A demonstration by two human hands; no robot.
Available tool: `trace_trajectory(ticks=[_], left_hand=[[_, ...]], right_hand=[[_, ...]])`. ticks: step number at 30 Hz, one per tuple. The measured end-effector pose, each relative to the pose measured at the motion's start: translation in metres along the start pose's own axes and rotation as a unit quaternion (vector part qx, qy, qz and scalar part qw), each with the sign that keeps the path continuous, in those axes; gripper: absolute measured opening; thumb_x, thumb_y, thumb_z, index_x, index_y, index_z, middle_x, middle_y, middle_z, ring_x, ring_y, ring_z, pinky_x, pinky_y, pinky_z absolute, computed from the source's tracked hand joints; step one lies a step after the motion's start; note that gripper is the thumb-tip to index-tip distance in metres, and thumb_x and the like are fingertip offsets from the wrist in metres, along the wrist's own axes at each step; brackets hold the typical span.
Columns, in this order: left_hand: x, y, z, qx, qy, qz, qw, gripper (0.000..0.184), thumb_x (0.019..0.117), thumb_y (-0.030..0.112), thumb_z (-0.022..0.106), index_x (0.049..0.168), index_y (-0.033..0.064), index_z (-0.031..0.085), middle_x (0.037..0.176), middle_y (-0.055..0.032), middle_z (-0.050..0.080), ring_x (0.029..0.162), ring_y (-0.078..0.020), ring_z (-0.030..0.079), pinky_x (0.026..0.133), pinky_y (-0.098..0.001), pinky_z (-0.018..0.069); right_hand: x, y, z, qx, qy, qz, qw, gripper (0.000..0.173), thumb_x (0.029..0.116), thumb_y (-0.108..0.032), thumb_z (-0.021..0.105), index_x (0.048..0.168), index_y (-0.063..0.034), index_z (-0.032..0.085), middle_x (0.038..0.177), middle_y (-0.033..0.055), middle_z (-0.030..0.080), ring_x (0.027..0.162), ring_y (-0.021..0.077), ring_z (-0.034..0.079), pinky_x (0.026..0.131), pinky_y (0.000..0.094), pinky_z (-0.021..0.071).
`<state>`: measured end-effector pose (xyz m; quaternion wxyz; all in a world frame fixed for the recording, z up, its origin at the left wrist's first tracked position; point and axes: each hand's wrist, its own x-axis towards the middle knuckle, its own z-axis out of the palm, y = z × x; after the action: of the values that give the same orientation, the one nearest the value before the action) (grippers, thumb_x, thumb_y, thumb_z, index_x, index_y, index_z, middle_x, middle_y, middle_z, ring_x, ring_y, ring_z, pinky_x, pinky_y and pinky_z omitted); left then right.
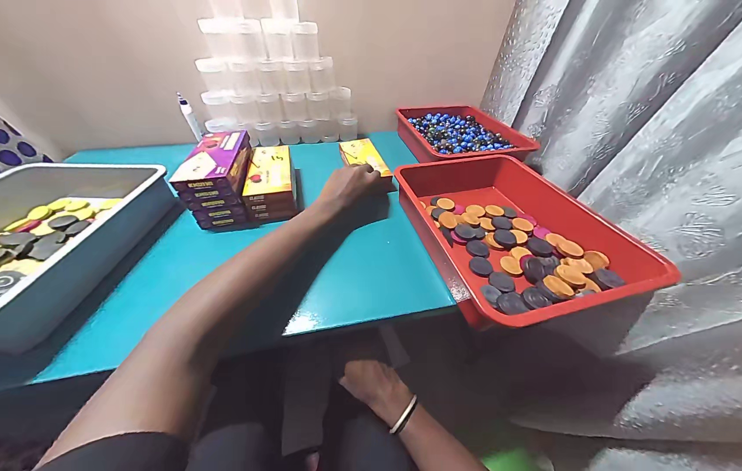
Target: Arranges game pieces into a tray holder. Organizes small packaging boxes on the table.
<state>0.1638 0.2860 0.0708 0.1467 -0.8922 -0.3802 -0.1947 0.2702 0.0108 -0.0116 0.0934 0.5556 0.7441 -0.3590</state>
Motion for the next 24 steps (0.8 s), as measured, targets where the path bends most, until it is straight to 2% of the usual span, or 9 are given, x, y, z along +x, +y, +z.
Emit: trace_trajectory(ticks=[2, 6, 8, 10, 13, 17, 19, 21, 24], left_hand=[[-0.002, 0.003, -0.001, 0.004, -0.022, -0.017, 1.0, 0.017, 0.1039, 0.009, 0.053, 0.112, 0.0016, 0.066, 0.113, -0.0204, 0.068, 0.106, -0.0403, 0.068, 0.083, -0.0546, 0.0567], [0.006, -0.004, -0.004, -0.009, 0.012, -0.08, 0.997, 0.025, 0.1039, 0.021, 0.055, 0.108, 0.0016, 0.07, 0.114, -0.0185, 0.07, 0.108, -0.0387, 0.068, 0.081, -0.0552, 0.0561], [0.019, -0.013, -0.004, -0.031, 0.001, -0.151, 0.988, 0.045, 0.107, 0.038, 0.045, 0.122, 0.0004, 0.066, 0.129, -0.0202, 0.066, 0.124, -0.0393, 0.061, 0.094, -0.0579, 0.0518], [0.034, -0.031, 0.0, -0.057, -0.026, -0.186, 0.981, 0.064, 0.1071, 0.051, 0.035, 0.14, 0.0011, 0.057, 0.149, -0.0238, 0.052, 0.141, -0.0412, 0.046, 0.108, -0.0611, 0.0416], [0.064, -0.058, -0.007, -0.099, -0.097, -0.229, 0.963, 0.079, 0.1026, 0.068, 0.027, 0.156, 0.0119, 0.042, 0.162, -0.0259, 0.034, 0.151, -0.0455, 0.028, 0.114, -0.07, 0.029], [0.094, -0.075, -0.005, -0.153, -0.174, -0.28, 0.932, 0.085, 0.0979, 0.076, 0.029, 0.162, 0.0211, 0.032, 0.162, -0.0273, 0.032, 0.15, -0.052, 0.026, 0.111, -0.0778, 0.0238], [0.099, -0.076, 0.012, -0.183, -0.192, -0.285, 0.921, 0.084, 0.0995, 0.072, 0.036, 0.16, 0.0137, 0.036, 0.159, -0.0318, 0.034, 0.142, -0.0534, 0.039, 0.108, -0.0743, 0.0326], [0.093, -0.076, 0.037, -0.178, -0.181, -0.306, 0.917, 0.091, 0.0925, 0.078, 0.04, 0.161, 0.019, 0.032, 0.161, -0.0354, 0.024, 0.133, -0.0596, 0.044, 0.096, -0.0786, 0.0396], [0.089, -0.08, 0.042, -0.179, -0.178, -0.309, 0.917, 0.092, 0.0913, 0.08, 0.041, 0.162, 0.022, 0.031, 0.162, -0.0363, 0.02, 0.135, -0.0618, 0.04, 0.097, -0.0795, 0.0379]], right_hand=[[0.001, -0.002, 0.0, 0.004, -0.002, 0.008, 1.0, 0.037, 0.1091, -0.022, 0.047, 0.119, 0.0073, 0.067, 0.12, 0.029, 0.069, 0.116, 0.0445, 0.067, 0.096, 0.0607, 0.0513], [0.004, -0.002, 0.002, -0.002, -0.001, 0.019, 1.0, 0.037, 0.1089, -0.023, 0.047, 0.121, 0.0057, 0.067, 0.122, 0.0284, 0.069, 0.117, 0.0445, 0.066, 0.096, 0.0621, 0.0512], [0.005, 0.0, 0.002, -0.003, -0.023, 0.025, 0.999, 0.039, 0.1104, -0.023, 0.043, 0.123, 0.006, 0.066, 0.124, 0.0297, 0.068, 0.119, 0.0462, 0.065, 0.097, 0.0637, 0.0496], [0.007, 0.004, 0.008, -0.006, -0.023, 0.022, 0.999, 0.04, 0.1111, -0.023, 0.041, 0.123, 0.0058, 0.066, 0.124, 0.0298, 0.068, 0.118, 0.0464, 0.065, 0.097, 0.064, 0.0501], [0.006, 0.011, 0.014, -0.017, 0.006, 0.001, 1.0, 0.038, 0.1104, -0.021, 0.042, 0.121, 0.0052, 0.068, 0.12, 0.0294, 0.07, 0.114, 0.047, 0.068, 0.094, 0.0653, 0.0517], [-0.006, 0.01, 0.01, -0.012, 0.02, 0.015, 1.0, 0.039, 0.1101, -0.021, 0.043, 0.123, 0.0057, 0.068, 0.122, 0.0292, 0.069, 0.116, 0.0465, 0.067, 0.097, 0.0637, 0.0514], [-0.01, 0.016, 0.01, 0.0, 0.045, -0.006, 0.999, 0.037, 0.1096, -0.018, 0.045, 0.121, 0.0078, 0.068, 0.119, 0.0299, 0.07, 0.114, 0.0461, 0.068, 0.097, 0.0621, 0.0518], [-0.011, 0.025, 0.011, 0.017, 0.044, -0.041, 0.998, 0.035, 0.1089, -0.012, 0.044, 0.12, 0.0095, 0.068, 0.12, 0.0299, 0.07, 0.115, 0.0452, 0.068, 0.099, 0.0608, 0.0513], [-0.005, 0.045, 0.031, 0.064, 0.116, -0.114, 0.985, 0.03, 0.1055, -0.008, 0.049, 0.115, 0.0088, 0.072, 0.115, 0.0268, 0.073, 0.11, 0.0429, 0.071, 0.098, 0.0596, 0.0533]])
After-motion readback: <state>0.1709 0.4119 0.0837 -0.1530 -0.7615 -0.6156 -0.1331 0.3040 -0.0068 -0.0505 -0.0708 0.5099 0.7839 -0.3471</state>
